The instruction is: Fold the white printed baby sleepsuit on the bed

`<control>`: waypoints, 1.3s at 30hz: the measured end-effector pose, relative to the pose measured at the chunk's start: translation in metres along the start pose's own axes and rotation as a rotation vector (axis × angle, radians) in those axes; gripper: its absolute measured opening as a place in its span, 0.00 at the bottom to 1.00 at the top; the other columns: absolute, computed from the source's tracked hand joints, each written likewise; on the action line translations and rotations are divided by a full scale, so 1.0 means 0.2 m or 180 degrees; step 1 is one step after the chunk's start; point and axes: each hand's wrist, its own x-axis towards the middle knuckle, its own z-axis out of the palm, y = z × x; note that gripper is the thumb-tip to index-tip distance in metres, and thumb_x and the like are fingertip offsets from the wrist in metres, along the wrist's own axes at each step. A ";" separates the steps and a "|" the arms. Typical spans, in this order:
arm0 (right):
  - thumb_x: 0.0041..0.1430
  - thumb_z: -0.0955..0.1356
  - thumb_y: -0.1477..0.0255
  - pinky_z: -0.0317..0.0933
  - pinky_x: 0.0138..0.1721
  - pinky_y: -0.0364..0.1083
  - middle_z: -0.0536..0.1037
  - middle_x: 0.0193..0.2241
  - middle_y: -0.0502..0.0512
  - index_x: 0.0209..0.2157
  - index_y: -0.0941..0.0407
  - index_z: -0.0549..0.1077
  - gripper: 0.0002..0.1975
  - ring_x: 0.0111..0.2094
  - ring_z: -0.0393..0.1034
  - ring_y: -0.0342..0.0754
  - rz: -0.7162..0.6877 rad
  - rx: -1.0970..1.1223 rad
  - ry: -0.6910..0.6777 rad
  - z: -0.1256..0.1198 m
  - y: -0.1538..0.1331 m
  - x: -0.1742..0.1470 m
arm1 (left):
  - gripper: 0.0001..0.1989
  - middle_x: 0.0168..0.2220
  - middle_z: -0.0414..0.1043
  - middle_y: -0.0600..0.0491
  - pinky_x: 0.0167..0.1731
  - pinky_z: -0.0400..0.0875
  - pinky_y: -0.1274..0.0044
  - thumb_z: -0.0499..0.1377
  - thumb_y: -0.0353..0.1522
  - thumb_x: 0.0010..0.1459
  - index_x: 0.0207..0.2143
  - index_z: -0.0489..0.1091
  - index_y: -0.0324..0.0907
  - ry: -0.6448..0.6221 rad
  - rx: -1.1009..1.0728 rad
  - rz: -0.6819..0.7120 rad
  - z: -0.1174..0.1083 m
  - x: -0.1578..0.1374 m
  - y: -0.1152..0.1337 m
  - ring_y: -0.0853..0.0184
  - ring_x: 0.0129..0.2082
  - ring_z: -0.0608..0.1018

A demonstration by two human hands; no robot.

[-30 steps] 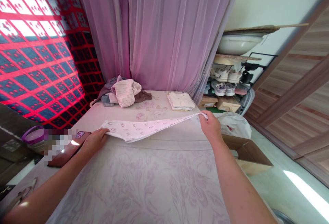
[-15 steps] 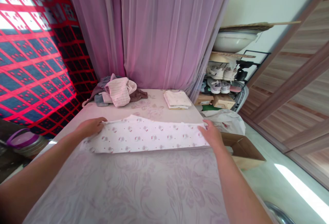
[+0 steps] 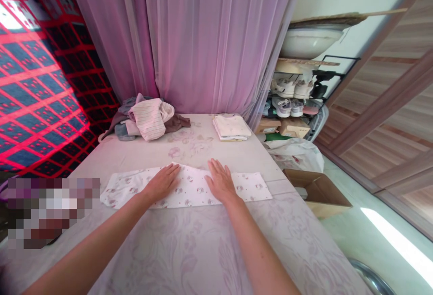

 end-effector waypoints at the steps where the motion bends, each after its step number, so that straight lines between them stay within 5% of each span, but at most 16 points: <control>1: 0.65 0.54 0.63 0.35 0.64 0.56 0.48 0.67 0.55 0.66 0.56 0.50 0.29 0.67 0.40 0.49 -0.0134 -0.0019 -0.0129 0.04 -0.06 0.01 | 0.27 0.64 0.57 0.47 0.62 0.54 0.65 0.43 0.43 0.65 0.62 0.58 0.40 0.0036 0.0013 -0.0019 0.03 0.02 0.01 0.58 0.65 0.57; 6: 0.66 0.52 0.58 0.31 0.64 0.60 0.48 0.67 0.55 0.65 0.56 0.51 0.30 0.67 0.38 0.50 -0.0300 -0.0071 -0.0677 0.11 -0.16 0.03 | 0.31 0.65 0.55 0.46 0.62 0.52 0.63 0.44 0.46 0.64 0.63 0.56 0.40 0.0210 0.0133 -0.0125 0.11 0.04 0.03 0.57 0.65 0.56; 16: 0.67 0.50 0.60 0.30 0.64 0.60 0.48 0.67 0.55 0.65 0.56 0.51 0.29 0.67 0.39 0.49 -0.0352 0.0114 -0.0627 0.12 -0.30 0.11 | 0.27 0.65 0.54 0.48 0.61 0.54 0.61 0.45 0.46 0.64 0.63 0.57 0.48 0.0230 0.0235 -0.0102 0.10 0.03 0.03 0.55 0.65 0.56; 26: 0.66 0.50 0.58 0.29 0.64 0.60 0.46 0.67 0.55 0.66 0.56 0.50 0.30 0.67 0.37 0.49 -0.0266 0.0116 -0.0761 0.07 -0.24 0.06 | 0.27 0.65 0.55 0.47 0.61 0.53 0.60 0.48 0.44 0.63 0.62 0.59 0.45 -0.0064 0.0168 -0.0295 0.01 0.06 0.07 0.54 0.64 0.57; 32: 0.66 0.51 0.59 0.26 0.64 0.59 0.45 0.67 0.55 0.65 0.57 0.51 0.30 0.67 0.35 0.48 0.0209 -0.0097 -0.0538 -0.01 -0.01 -0.05 | 0.27 0.64 0.55 0.43 0.61 0.52 0.59 0.46 0.42 0.62 0.60 0.60 0.40 0.0224 0.0088 -0.0099 0.02 0.11 0.19 0.52 0.64 0.58; 35: 0.66 0.50 0.59 0.29 0.64 0.61 0.45 0.67 0.56 0.66 0.57 0.50 0.30 0.67 0.36 0.50 0.0833 -0.0280 -0.0551 -0.03 0.19 -0.14 | 0.31 0.66 0.52 0.46 0.62 0.50 0.61 0.43 0.45 0.63 0.64 0.54 0.40 0.0098 0.0003 0.0074 0.06 0.10 0.24 0.55 0.65 0.55; 39: 0.66 0.49 0.59 0.31 0.64 0.59 0.44 0.68 0.56 0.66 0.56 0.48 0.30 0.67 0.35 0.49 0.1083 -0.0478 -0.0511 -0.07 0.38 -0.22 | 0.32 0.67 0.49 0.47 0.62 0.47 0.60 0.43 0.48 0.63 0.65 0.52 0.42 -0.0080 0.0025 0.0002 0.07 0.10 0.26 0.54 0.66 0.53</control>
